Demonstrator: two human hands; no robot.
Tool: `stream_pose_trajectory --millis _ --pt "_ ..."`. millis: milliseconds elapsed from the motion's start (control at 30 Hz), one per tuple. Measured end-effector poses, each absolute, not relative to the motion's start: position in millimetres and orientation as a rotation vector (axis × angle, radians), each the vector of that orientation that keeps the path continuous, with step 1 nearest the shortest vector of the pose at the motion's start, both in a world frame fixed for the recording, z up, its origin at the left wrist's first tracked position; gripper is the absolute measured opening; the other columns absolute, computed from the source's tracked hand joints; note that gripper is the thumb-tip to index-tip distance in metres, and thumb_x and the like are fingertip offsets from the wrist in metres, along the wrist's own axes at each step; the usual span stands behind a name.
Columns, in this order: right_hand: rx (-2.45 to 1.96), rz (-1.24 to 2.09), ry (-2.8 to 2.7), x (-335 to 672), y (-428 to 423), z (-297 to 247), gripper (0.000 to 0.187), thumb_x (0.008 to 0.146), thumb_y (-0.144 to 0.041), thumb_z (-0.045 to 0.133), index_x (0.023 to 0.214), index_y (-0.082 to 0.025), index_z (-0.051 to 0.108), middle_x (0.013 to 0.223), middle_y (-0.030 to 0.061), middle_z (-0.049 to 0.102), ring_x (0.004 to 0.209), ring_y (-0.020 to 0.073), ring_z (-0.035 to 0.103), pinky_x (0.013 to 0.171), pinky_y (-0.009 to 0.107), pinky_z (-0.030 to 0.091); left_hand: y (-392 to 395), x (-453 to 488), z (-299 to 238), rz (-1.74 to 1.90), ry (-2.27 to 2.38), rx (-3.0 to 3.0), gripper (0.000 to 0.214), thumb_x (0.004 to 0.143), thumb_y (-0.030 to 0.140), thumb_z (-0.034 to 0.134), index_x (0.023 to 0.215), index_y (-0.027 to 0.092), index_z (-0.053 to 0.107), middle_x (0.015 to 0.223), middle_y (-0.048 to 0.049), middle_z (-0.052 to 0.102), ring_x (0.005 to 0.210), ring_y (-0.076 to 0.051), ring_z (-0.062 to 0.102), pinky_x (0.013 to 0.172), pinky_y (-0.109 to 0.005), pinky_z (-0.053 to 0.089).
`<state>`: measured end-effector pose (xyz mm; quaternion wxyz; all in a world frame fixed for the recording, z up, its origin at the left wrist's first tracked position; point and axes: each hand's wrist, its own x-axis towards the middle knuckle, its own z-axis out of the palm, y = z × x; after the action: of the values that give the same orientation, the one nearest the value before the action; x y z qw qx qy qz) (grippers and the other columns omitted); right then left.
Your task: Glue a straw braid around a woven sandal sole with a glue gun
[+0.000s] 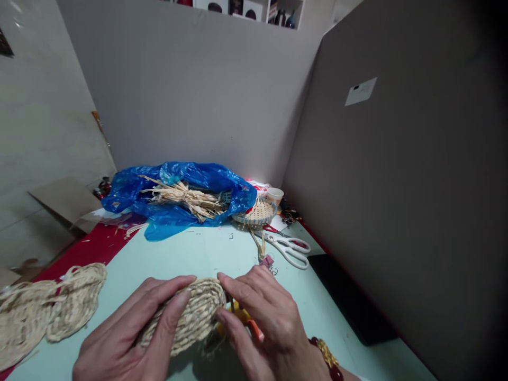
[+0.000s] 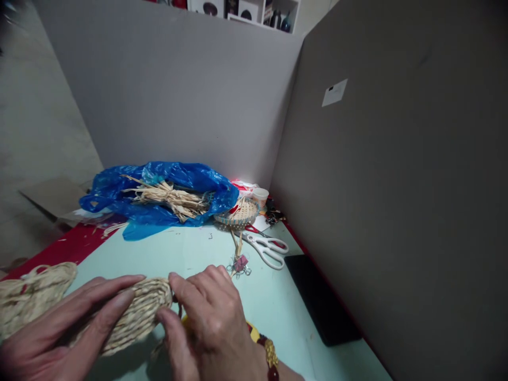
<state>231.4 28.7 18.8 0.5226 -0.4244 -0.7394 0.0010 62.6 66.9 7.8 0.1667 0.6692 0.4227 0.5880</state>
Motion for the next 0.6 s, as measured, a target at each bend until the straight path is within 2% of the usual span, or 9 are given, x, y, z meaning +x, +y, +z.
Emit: stream_pose_trajectory --millis 67,200,367,467,600 --pt "-1.018 0.013 -1.737 228.0 30.8 15.7 0.030 0.086 -0.011 0.060 0.115 -0.006 0.067 0.082 0.0121 0.072 0.071 0.0224 0.059 0.066 0.039 0.047 68.1 60.2 7.5 1.573 1.284 1.828 0.011 0.084 0.042 0.066 0.087 0.037 0.075 0.090 0.0081 0.077 0.086 -0.018 0.068 0.088 -0.025 0.047" --pt "-1.039 0.120 -1.674 225.5 36.1 11.5 0.029 0.087 -0.010 0.060 0.115 -0.010 0.070 0.085 0.0104 0.073 0.074 0.0214 0.063 0.070 0.037 0.051 79.5 53.1 1.6 1.301 1.319 1.576 0.032 0.076 0.058 0.068 0.091 0.031 0.076 0.095 0.0024 0.079 0.093 -0.023 0.071 0.081 -0.026 0.055" --pt "-1.183 0.329 -1.528 230.8 43.3 11.9 0.026 0.090 -0.020 0.062 0.111 -0.016 0.075 0.089 0.0095 0.076 0.083 0.0222 0.068 0.077 0.036 0.053 85.8 61.1 6.0 1.088 0.999 1.215 0.047 0.080 0.060 0.065 0.113 0.028 0.068 0.114 -0.0027 0.076 0.109 -0.028 0.069 0.083 -0.031 0.058" --pt "-1.278 0.440 -1.519 238.1 45.6 17.2 0.024 0.090 -0.022 0.063 0.109 -0.020 0.077 0.094 0.0080 0.077 0.087 0.0218 0.069 0.082 0.037 0.053 80.8 66.5 12.9 0.998 0.934 1.151 0.052 0.083 0.062 0.059 0.123 0.029 0.063 0.111 -0.0048 0.077 0.100 -0.029 0.073 0.079 -0.036 0.060" --pt "-1.277 0.513 -1.567 247.4 47.0 22.2 0.022 0.090 -0.021 0.063 0.106 -0.020 0.078 0.096 0.0068 0.078 0.088 0.0198 0.070 0.082 0.034 0.054 82.9 62.4 13.9 1.017 0.982 1.244 0.046 0.084 0.058 0.057 0.113 0.024 0.070 0.101 -0.0067 0.078 0.087 -0.026 0.072 0.073 -0.034 0.059"
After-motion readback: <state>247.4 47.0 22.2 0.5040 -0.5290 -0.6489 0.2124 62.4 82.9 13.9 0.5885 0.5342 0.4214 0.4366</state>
